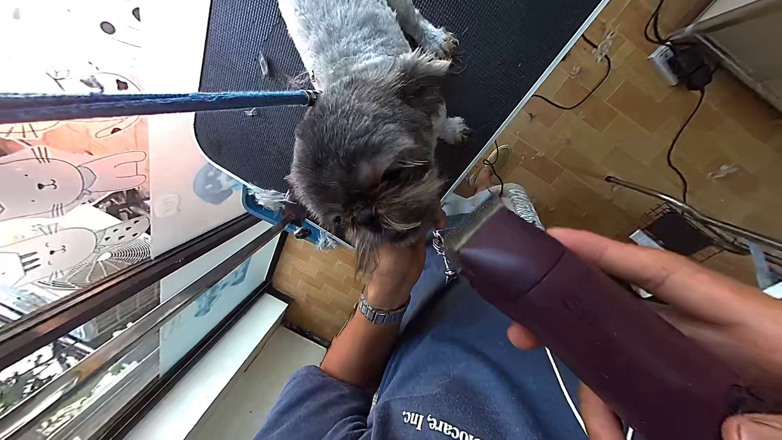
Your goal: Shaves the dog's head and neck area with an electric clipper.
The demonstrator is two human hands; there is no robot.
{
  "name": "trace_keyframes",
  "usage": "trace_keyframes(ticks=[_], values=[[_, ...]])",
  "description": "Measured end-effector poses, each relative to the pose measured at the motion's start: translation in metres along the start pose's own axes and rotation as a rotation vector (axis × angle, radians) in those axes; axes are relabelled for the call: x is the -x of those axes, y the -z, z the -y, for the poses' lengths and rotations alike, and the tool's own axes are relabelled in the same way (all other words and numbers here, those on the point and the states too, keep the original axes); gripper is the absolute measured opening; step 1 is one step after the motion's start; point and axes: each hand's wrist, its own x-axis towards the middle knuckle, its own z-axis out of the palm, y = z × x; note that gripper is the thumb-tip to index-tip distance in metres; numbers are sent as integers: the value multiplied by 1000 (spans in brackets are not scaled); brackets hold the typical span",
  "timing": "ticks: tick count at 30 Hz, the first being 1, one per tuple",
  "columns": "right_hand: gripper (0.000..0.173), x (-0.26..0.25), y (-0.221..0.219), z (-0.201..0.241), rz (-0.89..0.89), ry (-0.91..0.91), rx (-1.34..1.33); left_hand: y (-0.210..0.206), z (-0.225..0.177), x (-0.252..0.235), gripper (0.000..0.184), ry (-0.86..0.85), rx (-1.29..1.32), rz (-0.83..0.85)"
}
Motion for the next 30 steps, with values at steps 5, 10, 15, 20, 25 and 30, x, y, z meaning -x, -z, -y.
trace_keyframes(ticks=[5, 10, 15, 20, 25, 30], values=[[78, 1, -12, -2, -49, -54, 51, -1, 4, -1, 20, -47, -59, 34], [81, -1, -30, -6, -148, -28, 291, -3, 13, -6, 19, 22, -20, 99], [79, -6, -44, -8, -261, -4, 555, 0, 18, 0, 20, 44, -32, 119], [78, -8, -50, -10, -301, 78, 796, 3, 17, 2, 20, 1, -124, 110], [74, 8, -53, -11, -324, 19, 1097, -3, 16, -4, 22, -126, -16, 92], [67, -2, -62, -19, -401, 126, 1441, -21, 13, -7, 16, -230, -90, -60]])
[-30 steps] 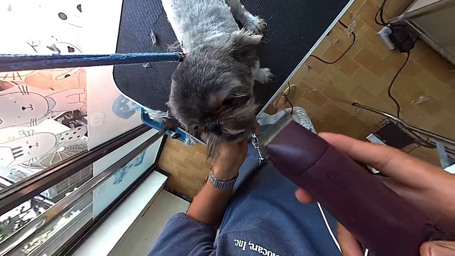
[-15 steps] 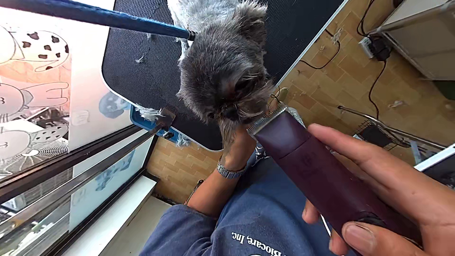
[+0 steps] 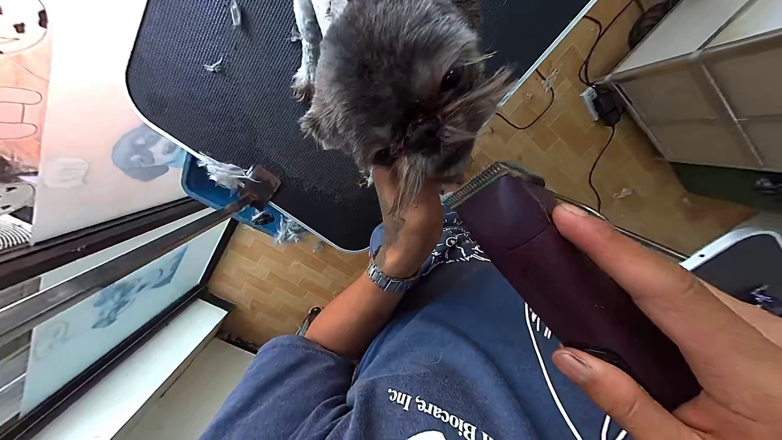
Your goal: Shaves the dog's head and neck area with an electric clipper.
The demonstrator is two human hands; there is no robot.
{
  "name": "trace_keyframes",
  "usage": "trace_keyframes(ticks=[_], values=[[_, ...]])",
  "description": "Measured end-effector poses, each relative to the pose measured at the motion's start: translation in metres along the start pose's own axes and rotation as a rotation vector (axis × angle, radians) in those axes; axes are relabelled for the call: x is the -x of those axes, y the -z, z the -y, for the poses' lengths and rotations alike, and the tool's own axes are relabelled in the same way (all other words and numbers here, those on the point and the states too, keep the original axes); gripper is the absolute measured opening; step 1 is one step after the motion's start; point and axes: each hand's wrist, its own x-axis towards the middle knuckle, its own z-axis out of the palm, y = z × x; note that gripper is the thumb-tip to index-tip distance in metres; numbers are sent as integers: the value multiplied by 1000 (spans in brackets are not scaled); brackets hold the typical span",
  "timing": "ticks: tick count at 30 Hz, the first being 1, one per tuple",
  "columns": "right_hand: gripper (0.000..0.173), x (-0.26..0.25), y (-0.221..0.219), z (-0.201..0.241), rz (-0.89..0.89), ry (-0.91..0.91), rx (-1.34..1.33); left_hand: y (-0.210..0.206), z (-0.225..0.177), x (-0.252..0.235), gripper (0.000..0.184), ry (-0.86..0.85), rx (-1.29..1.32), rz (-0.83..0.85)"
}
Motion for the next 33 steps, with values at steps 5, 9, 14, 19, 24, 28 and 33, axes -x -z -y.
trace_keyframes(ticks=[5, 9, 14, 19, 24, 28, 33], values=[[69, -3, -2, 8, -56, -8, 75, -10, 1, -7, 23, -52, 38, -94], [72, -7, 4, 11, -48, -64, 26, 4, -6, 4, 16, 26, -23, 75], [74, 7, 22, 4, 44, -104, 34, 10, -8, 3, 17, 66, 17, 88], [78, 15, 44, -10, 148, -234, -144, 20, -4, -4, 24, 54, 104, 101], [76, 0, 41, -22, 133, -217, -456, 24, -7, -4, 22, 79, 123, 83], [73, -11, 40, -24, 177, -245, -663, 27, -8, -5, 20, 65, 125, 91], [71, -20, 38, -31, 212, -210, -734, 31, -9, -7, 14, 66, 108, 91]])
